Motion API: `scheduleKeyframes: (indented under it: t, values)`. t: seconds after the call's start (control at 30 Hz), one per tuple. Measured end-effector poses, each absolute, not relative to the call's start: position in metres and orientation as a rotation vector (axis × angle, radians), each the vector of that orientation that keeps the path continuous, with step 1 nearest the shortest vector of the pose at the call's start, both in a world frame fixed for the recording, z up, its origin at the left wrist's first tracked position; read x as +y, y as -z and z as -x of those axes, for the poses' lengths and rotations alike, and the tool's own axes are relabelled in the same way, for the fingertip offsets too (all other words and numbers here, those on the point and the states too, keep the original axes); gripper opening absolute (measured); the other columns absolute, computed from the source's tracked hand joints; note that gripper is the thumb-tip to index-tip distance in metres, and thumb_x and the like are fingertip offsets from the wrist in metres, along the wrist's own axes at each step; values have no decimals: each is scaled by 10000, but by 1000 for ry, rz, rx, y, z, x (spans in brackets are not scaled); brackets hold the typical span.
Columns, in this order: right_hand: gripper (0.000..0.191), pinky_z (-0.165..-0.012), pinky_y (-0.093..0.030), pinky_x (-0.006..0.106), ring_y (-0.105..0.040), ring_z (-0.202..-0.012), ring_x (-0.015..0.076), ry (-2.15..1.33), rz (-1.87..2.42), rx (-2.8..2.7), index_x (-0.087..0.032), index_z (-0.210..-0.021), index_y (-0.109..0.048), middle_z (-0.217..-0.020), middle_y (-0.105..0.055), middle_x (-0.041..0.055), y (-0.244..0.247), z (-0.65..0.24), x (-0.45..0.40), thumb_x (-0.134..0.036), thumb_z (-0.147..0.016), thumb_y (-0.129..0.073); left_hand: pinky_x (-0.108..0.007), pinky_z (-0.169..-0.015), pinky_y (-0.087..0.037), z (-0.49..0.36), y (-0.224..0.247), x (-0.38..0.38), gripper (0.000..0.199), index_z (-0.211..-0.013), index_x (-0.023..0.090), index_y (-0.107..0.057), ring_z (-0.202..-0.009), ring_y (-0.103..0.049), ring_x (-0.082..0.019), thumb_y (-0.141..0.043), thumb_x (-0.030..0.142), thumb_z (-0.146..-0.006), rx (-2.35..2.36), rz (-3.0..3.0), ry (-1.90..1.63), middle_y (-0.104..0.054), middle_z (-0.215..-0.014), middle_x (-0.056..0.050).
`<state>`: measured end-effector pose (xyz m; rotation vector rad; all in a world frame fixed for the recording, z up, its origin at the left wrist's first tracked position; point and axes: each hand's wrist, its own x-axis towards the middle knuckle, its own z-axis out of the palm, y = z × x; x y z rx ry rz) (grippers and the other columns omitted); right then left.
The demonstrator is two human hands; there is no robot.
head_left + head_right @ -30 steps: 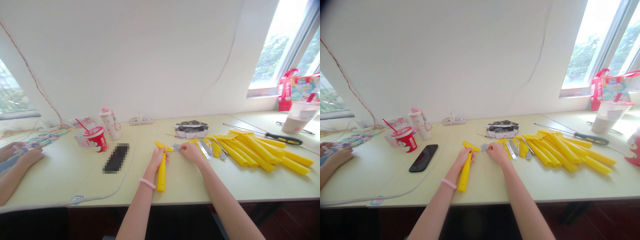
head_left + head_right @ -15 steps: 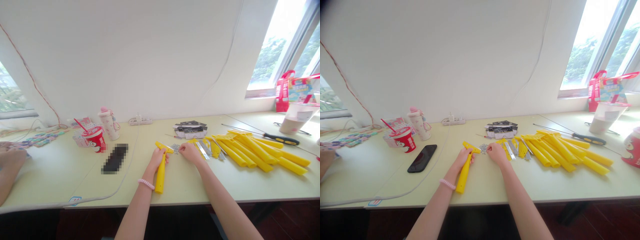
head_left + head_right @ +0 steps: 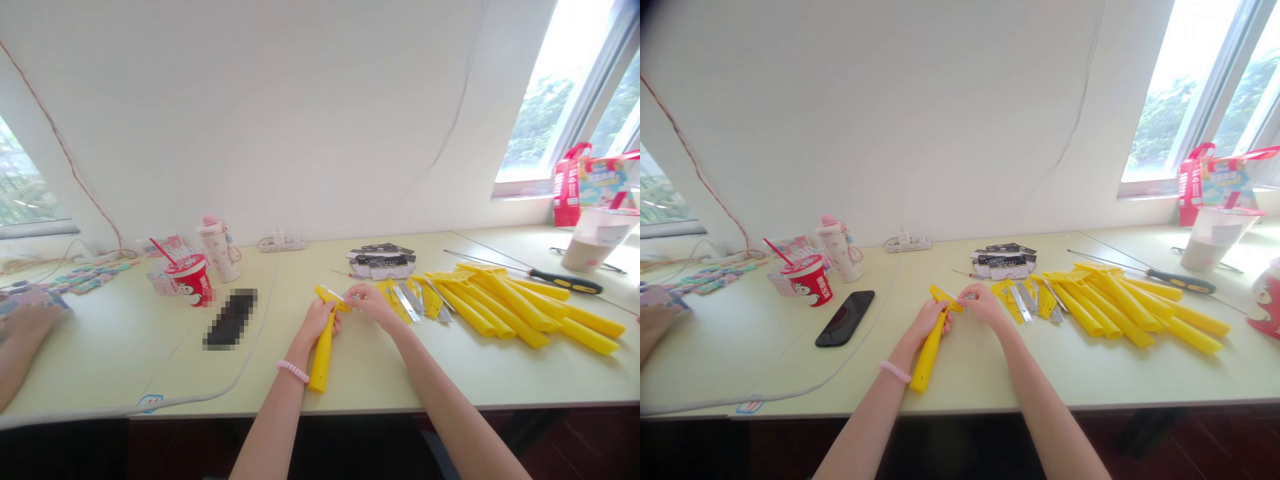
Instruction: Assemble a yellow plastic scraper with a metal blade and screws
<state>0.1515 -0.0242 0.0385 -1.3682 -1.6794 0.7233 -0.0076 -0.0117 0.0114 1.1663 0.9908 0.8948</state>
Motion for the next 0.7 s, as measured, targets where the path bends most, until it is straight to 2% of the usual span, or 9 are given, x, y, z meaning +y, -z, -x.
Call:
scheduleKeyframes:
  t: [0.13, 0.5, 0.6, 0.7]
  values:
    - [177, -725, -389, 260, -528, -843, 162, -771, 1359, -1729, -187, -682, -658, -979, -590, 44, -42, -145, -30, -334, -659, -562, -194, -336, -342, 7, -12, -13, 142, -795, 156, -400, -334, -471, -87, -419, 282, -733, 981, -1172, -893, -515, -510, 19]
    - [146, -630, -370, 253, -471, -650, 119, -793, 1427, -1632, -183, -711, -606, -788, -593, 7, -42, -139, -32, -298, -640, -552, -215, -385, -384, 7, -27, -26, 166, -804, 139, -451, -367, -476, -88, -449, 296, -748, 901, -1230, -886, -521, -533, 3]
    - [172, -652, -380, 257, -477, -677, 119, -828, 1399, -1574, -192, -761, -605, -845, -599, 6, -42, -141, -32, -296, -629, -566, -216, -400, -396, 7, -33, -32, 168, -801, 136, -490, -380, -481, -90, -458, 293, -751, 908, -1257, -888, -533, -529, -11]
    - [264, -708, -395, 265, -510, -788, 137, -873, 1354, -1482, -203, -868, -601, -964, -594, 21, -41, -142, -30, -327, -636, -580, -210, -448, -421, 7, -40, -39, 156, -760, 155, -529, -469, -546, -115, -445, 287, -766, 952, -1290, -904, -565, -540, -36]
